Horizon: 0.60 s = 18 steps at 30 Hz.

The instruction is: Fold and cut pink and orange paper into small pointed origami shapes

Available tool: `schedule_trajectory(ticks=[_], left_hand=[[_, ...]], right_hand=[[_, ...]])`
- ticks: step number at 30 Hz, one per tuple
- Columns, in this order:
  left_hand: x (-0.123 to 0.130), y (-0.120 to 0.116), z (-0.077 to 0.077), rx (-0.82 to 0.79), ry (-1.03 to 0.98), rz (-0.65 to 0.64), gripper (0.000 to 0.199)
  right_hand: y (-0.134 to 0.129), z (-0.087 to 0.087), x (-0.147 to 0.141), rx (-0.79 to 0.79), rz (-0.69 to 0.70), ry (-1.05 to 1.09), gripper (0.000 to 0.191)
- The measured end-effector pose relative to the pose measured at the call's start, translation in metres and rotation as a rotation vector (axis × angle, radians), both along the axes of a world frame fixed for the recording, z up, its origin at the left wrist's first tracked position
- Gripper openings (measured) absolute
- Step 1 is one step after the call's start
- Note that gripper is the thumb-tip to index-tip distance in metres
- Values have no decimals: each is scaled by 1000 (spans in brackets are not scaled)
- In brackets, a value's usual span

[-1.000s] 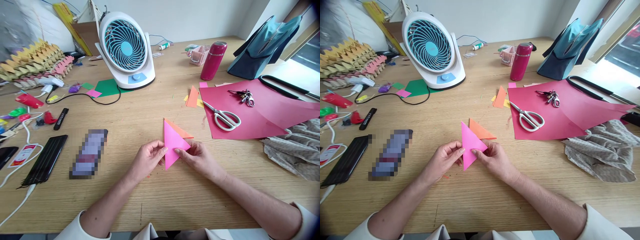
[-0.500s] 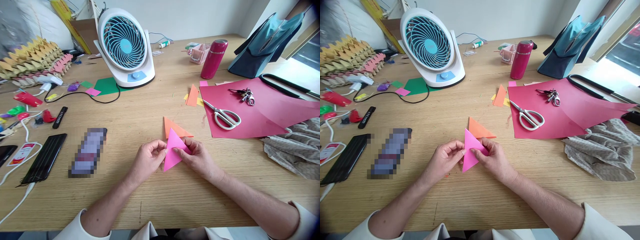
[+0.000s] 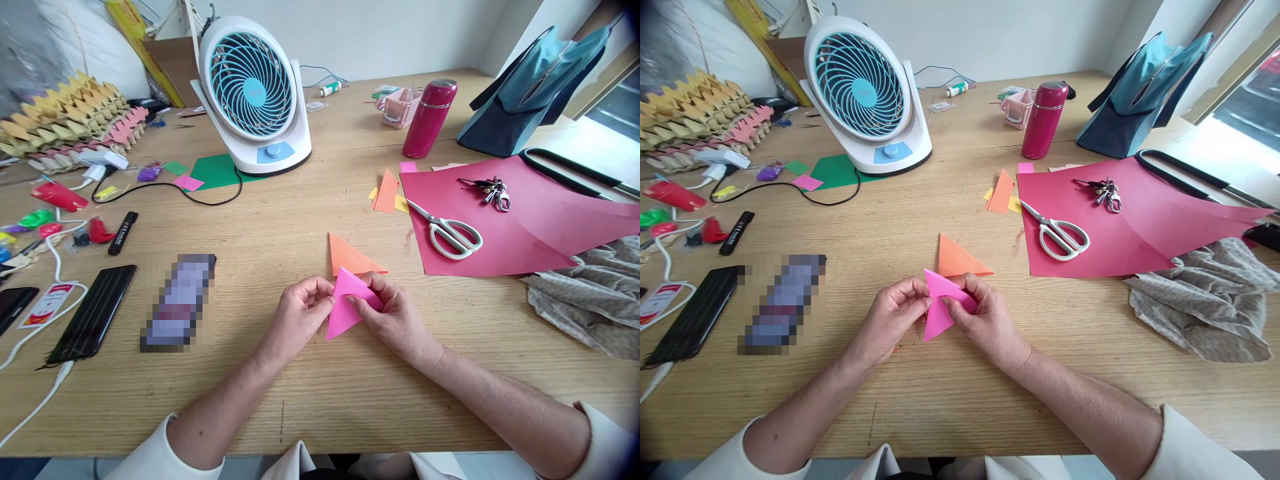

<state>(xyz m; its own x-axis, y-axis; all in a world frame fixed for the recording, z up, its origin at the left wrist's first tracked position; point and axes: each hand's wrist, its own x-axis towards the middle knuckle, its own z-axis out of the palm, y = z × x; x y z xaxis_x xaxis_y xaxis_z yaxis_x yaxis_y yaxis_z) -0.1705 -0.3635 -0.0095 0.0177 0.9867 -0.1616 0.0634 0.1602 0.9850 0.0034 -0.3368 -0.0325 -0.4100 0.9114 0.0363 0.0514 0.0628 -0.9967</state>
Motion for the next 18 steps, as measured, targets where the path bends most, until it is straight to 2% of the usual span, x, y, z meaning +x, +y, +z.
schedule_trajectory(ticks=[4,13,18], left_hand=[[2,0,3,-18,-21,26,8],[3,0,9,-163,-154,32,23],[2,0,9,-238,-209,16,26]], right_hand=[[-1,0,-1,47,29,67,1],[2,5,2,271,64,94,26],[2,7,2,307,79,108,23]])
